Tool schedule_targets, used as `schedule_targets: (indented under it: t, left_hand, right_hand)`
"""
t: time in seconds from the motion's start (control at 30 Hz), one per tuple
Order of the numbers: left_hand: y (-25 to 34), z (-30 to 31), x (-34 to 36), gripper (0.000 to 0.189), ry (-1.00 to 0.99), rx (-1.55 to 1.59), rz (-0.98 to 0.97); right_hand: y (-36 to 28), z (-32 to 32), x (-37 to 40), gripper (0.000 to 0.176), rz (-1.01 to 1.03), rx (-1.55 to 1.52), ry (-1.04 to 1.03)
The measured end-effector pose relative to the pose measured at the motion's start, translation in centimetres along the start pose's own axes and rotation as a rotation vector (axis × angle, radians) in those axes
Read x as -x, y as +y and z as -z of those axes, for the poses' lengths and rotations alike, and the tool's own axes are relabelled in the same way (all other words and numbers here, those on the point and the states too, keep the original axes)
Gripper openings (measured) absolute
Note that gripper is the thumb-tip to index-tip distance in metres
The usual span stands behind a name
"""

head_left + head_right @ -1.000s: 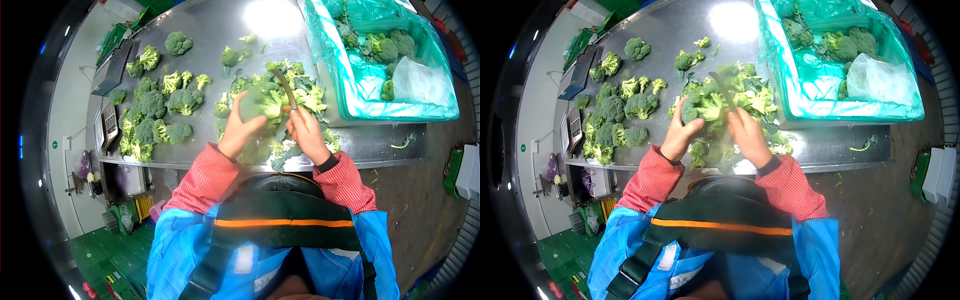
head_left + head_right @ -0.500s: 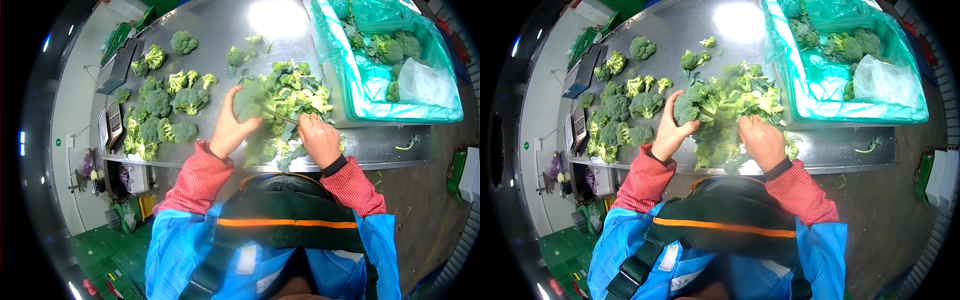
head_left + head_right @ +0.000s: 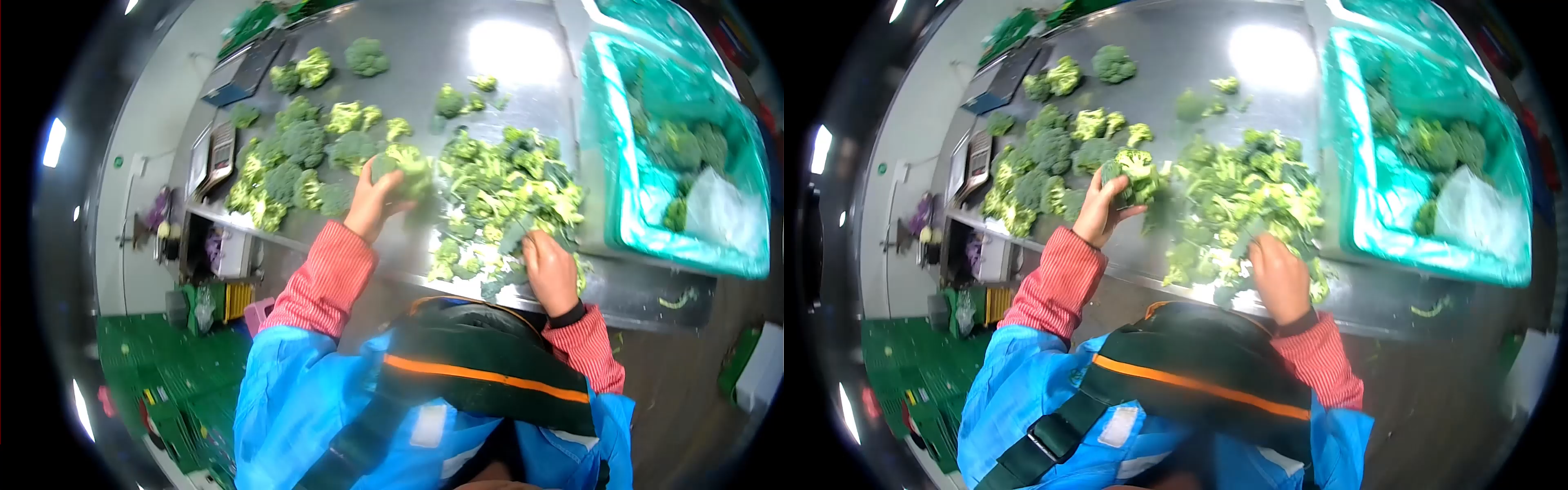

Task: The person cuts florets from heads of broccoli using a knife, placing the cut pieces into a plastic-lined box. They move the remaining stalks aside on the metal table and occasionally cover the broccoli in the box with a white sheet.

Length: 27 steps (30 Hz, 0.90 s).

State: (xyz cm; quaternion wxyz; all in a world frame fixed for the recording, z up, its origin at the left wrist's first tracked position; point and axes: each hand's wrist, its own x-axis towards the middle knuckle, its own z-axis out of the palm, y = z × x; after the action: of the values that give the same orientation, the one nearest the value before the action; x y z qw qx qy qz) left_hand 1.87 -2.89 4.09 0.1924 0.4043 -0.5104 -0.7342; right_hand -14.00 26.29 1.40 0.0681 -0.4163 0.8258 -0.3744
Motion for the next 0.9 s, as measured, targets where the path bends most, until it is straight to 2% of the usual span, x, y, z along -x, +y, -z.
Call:
schedule_targets:
  t: [0.03,0.1,0.13,0.17,0.23,0.27,0.37,0.47,0.5,0.63,0.7,0.77,0.83,0.9]
  left_hand:
    - [0.5,0.6,-0.2,0.054,0.107,0.074,-0.038]
    - [-1.0,6.2,-3.7,0.088,0.242,0.291,-0.119]
    - [-0.4,7.1,-3.5,0.096,0.261,0.322,-0.197]
    - [-0.4,7.6,-3.6,0.103,0.387,0.365,-0.211]
    - [-0.1,6.6,-3.6,0.107,0.555,0.391,-0.220]
    - [-0.4,6.3,-4.0,0.104,0.530,0.333,-0.257]
    - [1.6,-1.1,-3.8,0.071,0.383,0.063,-0.370]
    - [4.2,-10.0,-4.1,0.048,0.018,-0.183,-0.562]
    - [4.8,-13.0,-4.6,0.046,-0.135,-0.253,-0.664]
    - [6.6,-27.2,-5.6,0.041,-0.662,-0.475,-0.722]
    - [6.7,-34.0,-7.2,0.042,-0.818,-0.875,-0.924]
    - [5.0,-39.9,-11.1,0.046,-0.901,-1.159,-1.106]
    - [3.1,-44.8,-14.8,0.054,-0.868,-1.481,-1.148]
    - [0.6,-48.4,-18.9,0.058,-0.748,-1.839,-1.068]
  right_hand:
    - [0.0,0.0,0.3,0.013,-0.002,0.012,-0.018]
    - [0.1,-0.5,0.8,0.013,0.026,-0.017,-0.042]
    - [0.4,-0.7,1.2,0.013,0.026,-0.024,-0.048]
    - [0.7,-1.3,1.5,0.012,0.051,-0.023,-0.050]
    - [1.0,-1.4,1.8,0.012,0.067,-0.010,-0.098]
    - [1.1,-1.2,1.9,0.013,0.084,-0.005,-0.099]
    - [2.1,-0.6,2.3,0.016,0.077,-0.023,-0.123]
    - [3.4,0.2,2.7,0.020,0.110,0.034,-0.143]
    - [4.1,0.3,2.9,0.019,0.184,0.006,-0.073]
    - [5.2,3.0,3.5,0.015,0.192,0.019,-0.065]
    - [6.3,3.6,4.1,0.014,0.163,-0.012,-0.056]
    - [7.3,4.3,4.8,0.014,0.105,-0.012,-0.053]
    - [8.6,5.3,5.3,0.015,0.106,0.041,-0.061]
    - [9.7,6.7,5.8,0.017,0.168,0.070,0.007]
